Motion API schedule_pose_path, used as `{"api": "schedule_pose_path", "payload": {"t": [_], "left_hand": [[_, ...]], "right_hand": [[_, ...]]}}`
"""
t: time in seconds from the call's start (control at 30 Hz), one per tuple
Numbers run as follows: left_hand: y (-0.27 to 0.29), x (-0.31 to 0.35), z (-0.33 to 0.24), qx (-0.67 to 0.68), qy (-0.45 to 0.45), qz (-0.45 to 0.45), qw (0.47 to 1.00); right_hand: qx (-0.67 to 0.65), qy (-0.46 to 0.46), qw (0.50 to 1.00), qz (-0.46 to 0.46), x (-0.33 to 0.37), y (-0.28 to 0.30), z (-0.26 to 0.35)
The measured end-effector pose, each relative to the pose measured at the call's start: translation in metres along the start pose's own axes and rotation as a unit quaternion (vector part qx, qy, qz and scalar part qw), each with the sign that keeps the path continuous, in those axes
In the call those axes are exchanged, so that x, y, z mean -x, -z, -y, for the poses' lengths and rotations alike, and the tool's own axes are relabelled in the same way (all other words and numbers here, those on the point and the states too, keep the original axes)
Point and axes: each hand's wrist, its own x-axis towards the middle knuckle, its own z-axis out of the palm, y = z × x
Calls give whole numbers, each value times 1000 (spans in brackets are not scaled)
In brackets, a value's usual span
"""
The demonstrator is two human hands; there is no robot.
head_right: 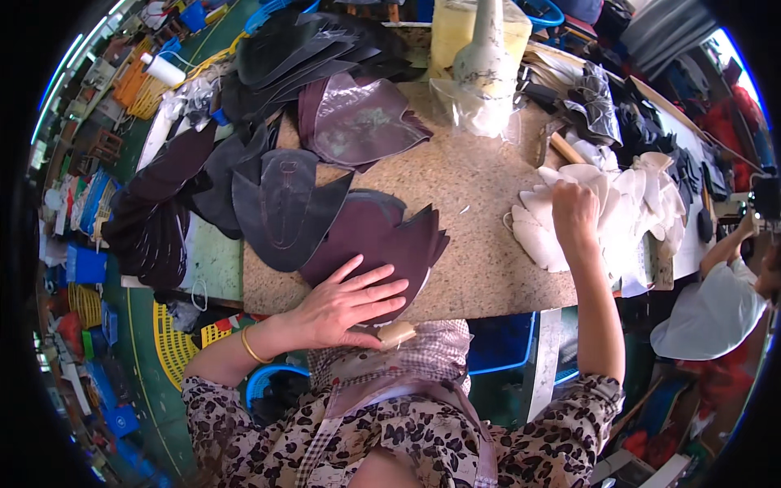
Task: The person assembles shoe components by applying lining pieces onto cutout base patterns and pressing leather layers into place by hand.
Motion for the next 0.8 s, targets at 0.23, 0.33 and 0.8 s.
{"api": "schedule_pose_path", "payload": {"t": [0.23, 0.33, 0.8], "left_hand": [[24, 26, 14, -154, 208, -232, 938], [23, 43, 36, -205, 251, -216, 921], [1, -4, -41, -333, 90, -52, 937]], "right_hand": [[-106, 36, 990, -81, 19, 40, 25], [-325, 119, 931, -115, 34, 60, 57], [-104, -6, 994, -26, 51, 20, -24]]}}
